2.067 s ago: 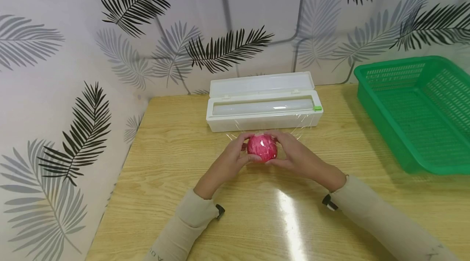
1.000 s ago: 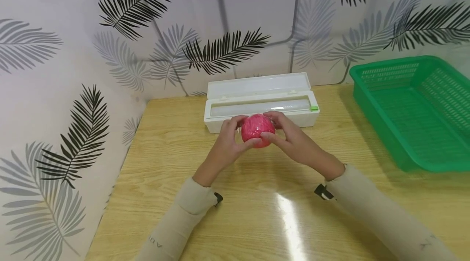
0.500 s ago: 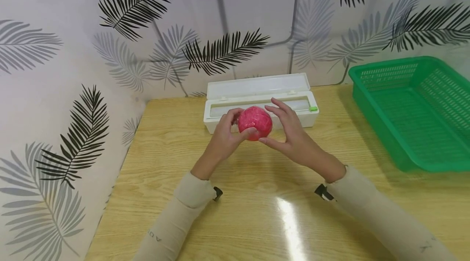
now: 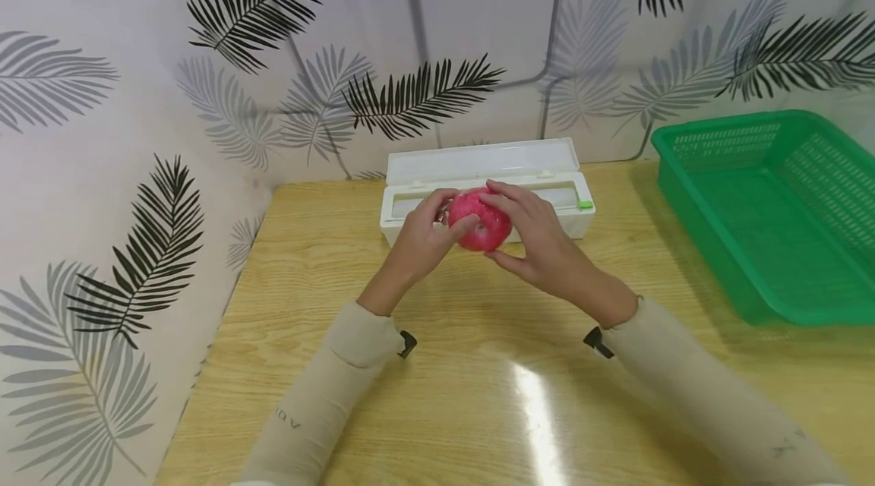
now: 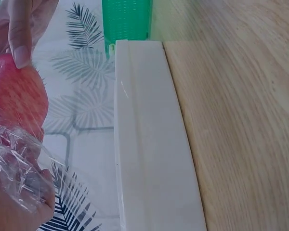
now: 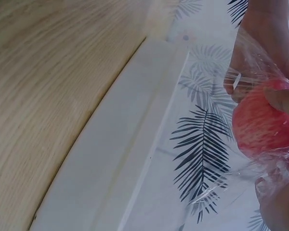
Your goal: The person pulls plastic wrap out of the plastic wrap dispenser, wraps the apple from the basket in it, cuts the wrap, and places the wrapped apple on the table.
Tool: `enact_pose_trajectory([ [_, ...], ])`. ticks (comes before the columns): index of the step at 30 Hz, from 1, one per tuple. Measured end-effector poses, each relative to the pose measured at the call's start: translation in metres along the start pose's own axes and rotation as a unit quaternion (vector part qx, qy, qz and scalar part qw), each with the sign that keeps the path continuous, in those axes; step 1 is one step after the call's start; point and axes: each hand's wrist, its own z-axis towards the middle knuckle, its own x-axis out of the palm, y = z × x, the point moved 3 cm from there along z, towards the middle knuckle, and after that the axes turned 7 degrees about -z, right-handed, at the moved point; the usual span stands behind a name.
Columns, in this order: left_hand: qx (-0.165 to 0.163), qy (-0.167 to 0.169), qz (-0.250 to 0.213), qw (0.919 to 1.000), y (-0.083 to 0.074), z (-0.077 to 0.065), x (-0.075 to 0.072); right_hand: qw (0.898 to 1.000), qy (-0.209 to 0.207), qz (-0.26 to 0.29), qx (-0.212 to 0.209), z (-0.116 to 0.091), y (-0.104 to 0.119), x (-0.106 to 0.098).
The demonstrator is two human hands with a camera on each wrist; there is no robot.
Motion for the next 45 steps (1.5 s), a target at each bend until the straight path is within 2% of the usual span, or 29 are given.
enact_pose_trajectory([
  [7,-0.007,-0.010,0.019,0.9997,-0.005,0.006,-0.001,1.000,0.003,0.001,-0.008,0.008,-0.006,0.002],
  [13,-0.013,-0.018,0.031,0.9993,-0.010,0.008,-0.002,0.999,-0.016,0.013,-0.028,0.013,-0.008,0.003],
  [19,-0.026,-0.001,0.021,0.9995,-0.009,0.009,-0.004,0.999,-0.005,0.036,-0.011,0.013,-0.011,0.003],
  [23,-0.018,0.010,0.020,0.9996,-0.010,0.007,-0.006,0.999,-0.010,0.047,-0.003,0.012,-0.014,0.003],
  [26,-0.007,0.004,0.045,0.9989,-0.010,0.006,-0.008,0.998,-0.022,0.053,-0.001,0.013,-0.016,0.003],
  [29,0.003,-0.015,0.091,0.9957,-0.012,0.003,-0.010,0.998,-0.030,0.055,0.005,0.013,-0.018,0.003],
  [31,0.020,-0.026,0.114,0.9929,-0.014,0.001,-0.012,0.998,-0.031,0.057,0.013,0.014,-0.018,0.002],
  [33,0.055,-0.035,0.121,0.9904,-0.017,-0.001,-0.013,0.998,-0.028,0.059,0.024,0.015,-0.020,0.001],
  [36,0.131,-0.033,0.116,0.9839,-0.025,-0.003,-0.014,0.996,-0.025,0.071,0.046,0.017,-0.022,-0.001],
  [40,0.220,-0.021,0.123,0.9674,-0.034,-0.004,-0.013,0.993,-0.025,0.091,0.073,0.022,-0.021,-0.005],
  [45,0.270,-0.016,0.131,0.9539,-0.037,-0.004,-0.013,0.986,-0.020,0.135,0.095,0.032,-0.006,-0.019],
])
